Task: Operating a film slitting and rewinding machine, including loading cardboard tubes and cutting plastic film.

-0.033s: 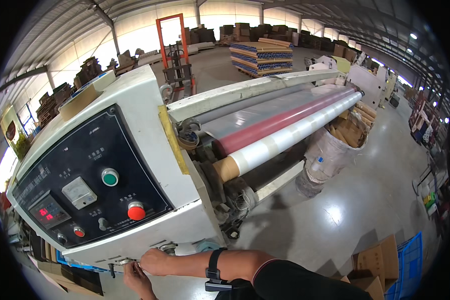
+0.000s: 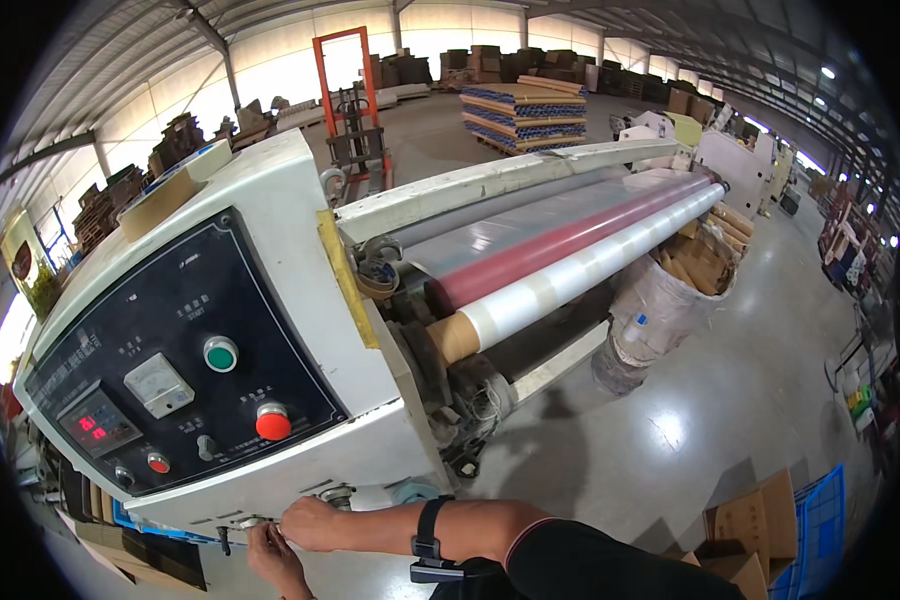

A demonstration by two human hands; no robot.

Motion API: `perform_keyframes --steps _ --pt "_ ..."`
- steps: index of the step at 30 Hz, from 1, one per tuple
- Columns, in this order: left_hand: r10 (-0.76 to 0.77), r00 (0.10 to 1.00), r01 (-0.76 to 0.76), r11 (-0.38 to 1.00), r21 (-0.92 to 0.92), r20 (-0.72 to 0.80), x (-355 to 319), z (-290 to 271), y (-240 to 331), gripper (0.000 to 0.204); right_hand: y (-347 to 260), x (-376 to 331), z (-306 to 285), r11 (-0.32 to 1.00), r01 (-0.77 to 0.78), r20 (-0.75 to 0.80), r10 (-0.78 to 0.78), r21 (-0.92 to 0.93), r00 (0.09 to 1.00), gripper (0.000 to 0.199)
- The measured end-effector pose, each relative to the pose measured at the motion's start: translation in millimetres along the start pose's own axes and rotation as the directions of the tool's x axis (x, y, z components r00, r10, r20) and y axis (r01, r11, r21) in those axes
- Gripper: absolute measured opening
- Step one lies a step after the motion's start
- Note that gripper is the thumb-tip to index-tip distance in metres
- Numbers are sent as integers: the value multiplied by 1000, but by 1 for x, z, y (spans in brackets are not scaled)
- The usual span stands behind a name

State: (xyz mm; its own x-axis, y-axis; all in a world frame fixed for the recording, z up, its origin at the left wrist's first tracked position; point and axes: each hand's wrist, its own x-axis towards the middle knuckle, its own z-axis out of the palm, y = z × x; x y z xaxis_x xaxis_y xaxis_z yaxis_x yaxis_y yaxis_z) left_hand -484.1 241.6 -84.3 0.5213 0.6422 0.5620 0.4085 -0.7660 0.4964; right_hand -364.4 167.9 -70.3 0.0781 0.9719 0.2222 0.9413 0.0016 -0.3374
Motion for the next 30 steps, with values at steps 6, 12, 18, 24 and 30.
perform_keyframes --steps 6,12,18,24,30 --pt "-21 1000 21 999 -37 3 -1 1 2 2 -1 -3 -8 1000 12 -9 -12 -13 1000 12" --pt "-3 1000 3 1000 -25 13 -2 2 -7 3 -5 -3 -10 999 15 24 -15 -35 1000 12" --pt "6 1000 -6 999 -32 -2 -4 1 -5 2 -4 -3 -5 1000 1 19 0 -10 1000 13" --pt "-20 1000 20 999 -35 3 0 5 -5 2 -1 -1 -6 999 2 22 -1 -38 1000 13" --pt "-12 1000 11 999 41 13 3 -3 2 6 3 5 1 1000 14 6 -14 -25 1000 13"
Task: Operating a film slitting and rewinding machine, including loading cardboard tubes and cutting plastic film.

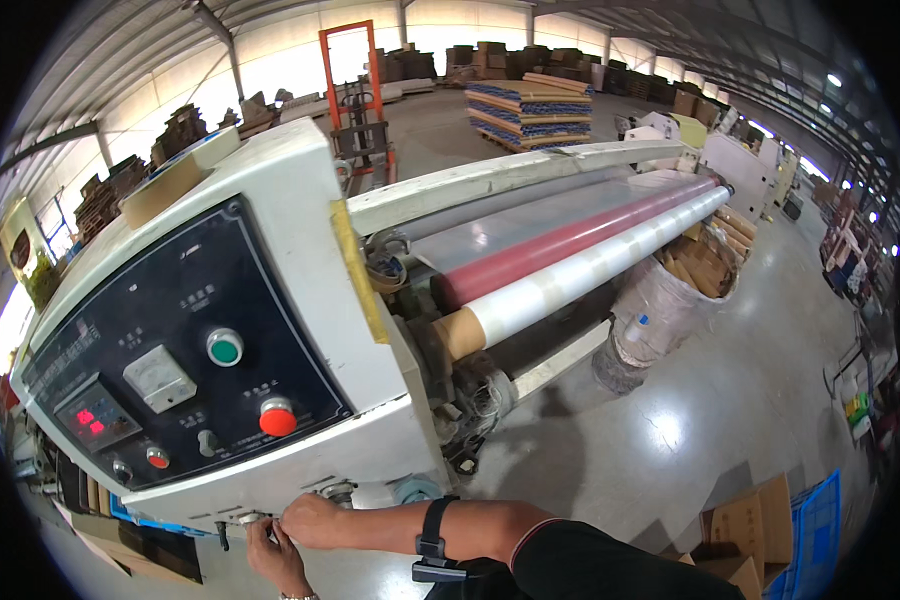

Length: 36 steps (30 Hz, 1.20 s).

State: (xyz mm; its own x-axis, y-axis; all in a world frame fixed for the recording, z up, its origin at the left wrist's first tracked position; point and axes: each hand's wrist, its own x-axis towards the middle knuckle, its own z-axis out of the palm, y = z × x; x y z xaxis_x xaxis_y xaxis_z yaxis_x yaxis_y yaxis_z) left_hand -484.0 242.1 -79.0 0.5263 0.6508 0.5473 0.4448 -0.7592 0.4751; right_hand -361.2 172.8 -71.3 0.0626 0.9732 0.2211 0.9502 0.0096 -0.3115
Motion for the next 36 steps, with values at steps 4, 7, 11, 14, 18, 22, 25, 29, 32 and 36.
perform_keyframes --steps 4,7,11,14,18,22,25,29,32,36 --pt "0 1000 -1 1000 -30 -25 -8 6 -20 15 -7 -9 -21 986 -5 46 -3 168 999 15" --pt "21 999 -22 998 -63 -24 2 7 4 9 6 -11 -9 998 -53 148 56 -20 987 16" --pt "-48 999 47 999 -10 -26 0 -10 2 7 -8 -7 -13 998 38 131 -30 -56 991 16" --pt "-58 998 58 998 0 -39 -2 -13 -1 7 -12 -4 -12 998 39 103 -35 -42 994 17" --pt "-52 998 52 999 -2 -37 -1 -11 0 7 -10 -4 -11 998 34 96 -29 -44 995 17" --pt "-32 999 33 998 -48 17 1 0 0 8 2 -7 -11 999 -4 113 8 -34 994 15" --pt "-58 998 60 990 -127 25 0 8 -2 9 1 -7 -19 999 -37 159 37 -2 987 14" --pt "-9 999 4 994 -113 -46 -6 10 -15 8 -1 -1 6 999 17 -16 -16 49 1000 13" --pt "-193 968 207 976 -71 163 -6 10 -30 24 -8 -1 -6 1000 -5 -34 5 15 999 15" --pt "-96 994 95 995 29 45 -1 -7 26 12 -1 -8 2 999 -28 -89 31 35 996 15"
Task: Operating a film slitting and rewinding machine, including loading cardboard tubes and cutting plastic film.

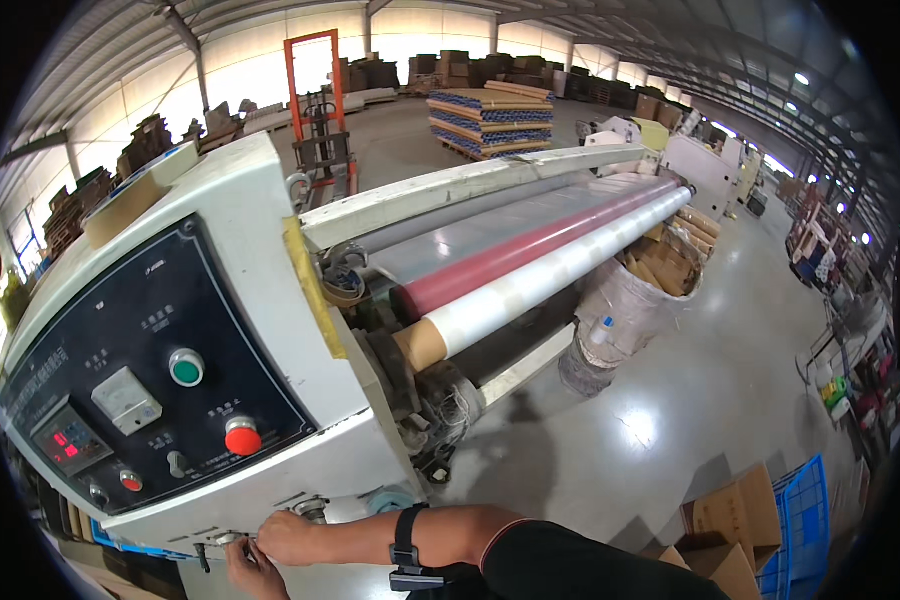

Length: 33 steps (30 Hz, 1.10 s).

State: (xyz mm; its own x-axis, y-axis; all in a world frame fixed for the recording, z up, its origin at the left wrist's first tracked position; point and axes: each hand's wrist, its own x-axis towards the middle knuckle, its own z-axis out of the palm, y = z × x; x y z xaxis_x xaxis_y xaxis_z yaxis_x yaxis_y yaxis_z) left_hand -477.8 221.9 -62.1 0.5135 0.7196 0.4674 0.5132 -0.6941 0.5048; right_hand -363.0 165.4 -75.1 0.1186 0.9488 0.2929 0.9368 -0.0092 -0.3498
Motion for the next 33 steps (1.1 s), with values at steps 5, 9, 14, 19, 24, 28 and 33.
perform_keyframes --steps 5,9,14,19,24,28,33 --pt "5 999 -7 999 42 50 -1 -9 1 12 -2 3 7 1000 21 20 -21 -7 1000 14" --pt "28 998 -31 997 64 58 0 -13 -4 14 -3 7 14 999 48 3 -48 -3 999 13" --pt "39 999 -38 999 -27 27 14 -13 -31 19 12 -9 -13 994 46 14 -48 102 999 11" --pt "-269 954 197 896 -398 -134 34 -46 -24 32 59 -82 -40 961 -130 59 119 243 991 21" --pt "-426 840 270 866 -421 -336 18 -23 -97 42 91 -162 -69 888 -139 1 154 437 988 33" --pt "-440 897 414 874 -256 -53 -85 34 -87 40 141 -268 -126 793 -384 143 361 473 922 37" --pt "121 855 26 962 -273 504 -147 173 170 50 233 -446 -145 751 -559 37 586 352 810 33"
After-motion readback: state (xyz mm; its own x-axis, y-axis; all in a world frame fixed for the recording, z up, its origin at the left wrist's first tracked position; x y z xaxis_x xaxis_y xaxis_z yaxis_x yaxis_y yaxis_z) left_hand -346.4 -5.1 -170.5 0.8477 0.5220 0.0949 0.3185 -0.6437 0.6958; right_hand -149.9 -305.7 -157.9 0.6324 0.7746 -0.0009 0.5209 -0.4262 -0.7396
